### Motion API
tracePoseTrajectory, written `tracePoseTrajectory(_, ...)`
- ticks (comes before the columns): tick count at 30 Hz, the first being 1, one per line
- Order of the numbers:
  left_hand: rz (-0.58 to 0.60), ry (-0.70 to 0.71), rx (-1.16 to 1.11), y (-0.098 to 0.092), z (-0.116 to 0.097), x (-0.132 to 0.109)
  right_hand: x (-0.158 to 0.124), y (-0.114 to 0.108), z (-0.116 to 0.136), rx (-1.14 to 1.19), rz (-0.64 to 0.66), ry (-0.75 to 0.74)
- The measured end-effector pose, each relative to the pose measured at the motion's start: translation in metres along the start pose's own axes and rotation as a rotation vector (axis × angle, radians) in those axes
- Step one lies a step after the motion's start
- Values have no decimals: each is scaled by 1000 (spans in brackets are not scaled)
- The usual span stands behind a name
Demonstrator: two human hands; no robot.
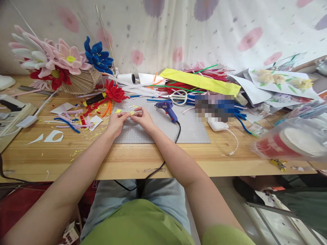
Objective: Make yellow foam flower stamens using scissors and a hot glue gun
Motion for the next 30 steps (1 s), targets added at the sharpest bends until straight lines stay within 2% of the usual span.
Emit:
tracePoseTrajectory(6,34,10,-42,0,1,0,2,-1,-3,-44,-40,29)
tracePoseTrajectory(14,19,-35,8,-3,2,3,3,-4,-4,1,-93,63)
tracePoseTrajectory(20,63,-41,5,-3,3,4,4,-4,-5,29,-92,60)
tracePoseTrajectory(25,53,-27,-16,-3,4,3,3,-2,-6,-10,-22,43)
tracePoseTrajectory(30,47,-26,-4,-1,1,1,4,-5,-6,-62,-53,4)
Point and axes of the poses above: each hand's wrist, its own x-axis towards the middle knuckle, its own y-axis out of the palm, z = x × y, the point moved 3 cm from there along x, towards the middle knuckle, and after that the axes turned 10 degrees about z, right-handed, at the moved point
